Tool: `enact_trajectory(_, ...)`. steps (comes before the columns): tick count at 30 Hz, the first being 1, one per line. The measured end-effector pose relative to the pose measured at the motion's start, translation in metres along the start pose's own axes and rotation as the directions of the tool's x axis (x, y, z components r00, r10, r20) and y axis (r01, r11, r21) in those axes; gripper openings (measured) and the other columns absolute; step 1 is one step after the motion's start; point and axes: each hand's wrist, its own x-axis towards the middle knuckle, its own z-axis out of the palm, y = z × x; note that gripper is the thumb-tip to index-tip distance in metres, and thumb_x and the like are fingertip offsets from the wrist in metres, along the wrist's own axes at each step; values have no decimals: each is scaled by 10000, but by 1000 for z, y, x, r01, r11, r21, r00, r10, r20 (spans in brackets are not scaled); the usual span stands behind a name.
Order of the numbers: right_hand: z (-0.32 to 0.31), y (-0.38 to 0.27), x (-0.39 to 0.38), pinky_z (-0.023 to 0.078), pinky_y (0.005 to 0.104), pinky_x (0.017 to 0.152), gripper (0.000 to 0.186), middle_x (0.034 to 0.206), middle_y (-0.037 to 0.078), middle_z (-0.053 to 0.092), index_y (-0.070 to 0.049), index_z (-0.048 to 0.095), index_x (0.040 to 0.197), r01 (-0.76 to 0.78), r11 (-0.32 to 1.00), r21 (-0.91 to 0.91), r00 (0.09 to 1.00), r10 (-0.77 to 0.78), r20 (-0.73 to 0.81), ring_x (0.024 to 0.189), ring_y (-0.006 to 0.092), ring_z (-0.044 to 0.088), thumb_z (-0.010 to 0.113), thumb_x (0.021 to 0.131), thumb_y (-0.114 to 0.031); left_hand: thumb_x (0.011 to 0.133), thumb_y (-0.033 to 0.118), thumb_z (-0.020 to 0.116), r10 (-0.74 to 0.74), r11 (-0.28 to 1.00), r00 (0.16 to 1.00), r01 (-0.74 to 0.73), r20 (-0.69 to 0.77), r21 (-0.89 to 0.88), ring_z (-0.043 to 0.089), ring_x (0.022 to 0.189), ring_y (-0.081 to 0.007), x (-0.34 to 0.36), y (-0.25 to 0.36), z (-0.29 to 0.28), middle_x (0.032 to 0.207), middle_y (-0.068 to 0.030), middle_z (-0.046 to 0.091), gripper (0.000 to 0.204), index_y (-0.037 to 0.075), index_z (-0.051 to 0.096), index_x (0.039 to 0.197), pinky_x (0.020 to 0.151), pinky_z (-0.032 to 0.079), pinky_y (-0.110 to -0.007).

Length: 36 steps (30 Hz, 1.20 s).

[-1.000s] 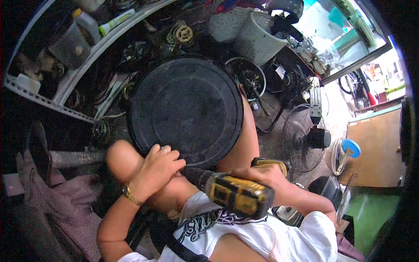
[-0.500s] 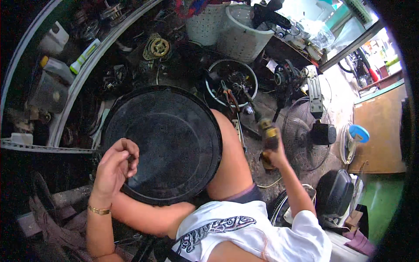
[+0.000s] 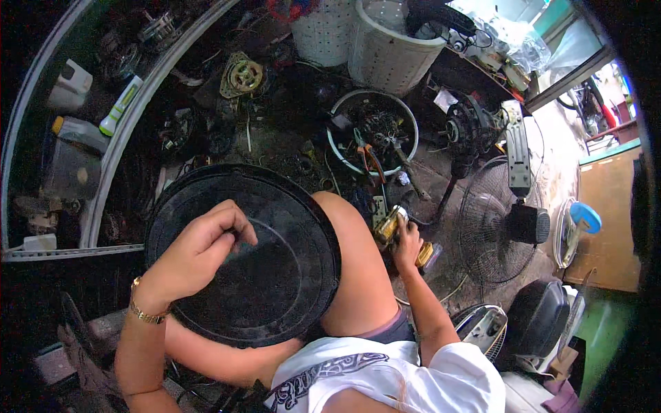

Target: The person unscrews the center component of a black circular fan base using a power drill, removes the component to expose wires, uses a multimeter to test internal electrical parts, and cuts and strips wires with scissors and pliers.

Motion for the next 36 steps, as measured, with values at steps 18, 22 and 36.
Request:
enact_trajectory(18,-196,-207,84,425,401,936,387,1089,135,602,-33,512,1184,-667,-583,463,713,-321,623,1054,288,550,432,948,-329,786,48,500,655,717,755,-637,40,284,505,1019,-363,134,27,87,995,-181,551,242,-4,570,1012,906,408,-402)
enact_trajectory(22,-157,-184,100,464,330,729,315,936,99,594,-47,516,1152,-690,-661,293,696,-497,518,835,235,559,408,956,-269,769,90,556,641,644,768,-542,7,539,482,1111,-339,95,39,65,1115,-159,533,334,28,562,1097,969,355,-441)
enact_trajectory(36,50,-170,170,448,374,733,355,862,95,635,-20,622,960,-773,37,633,631,-56,774,786,241,564,424,928,-313,820,247,604,171,830,751,239,-638,505,565,1015,-390,-40,-105,-66,1082,-241,584,490,15,467,1229,882,418,-395)
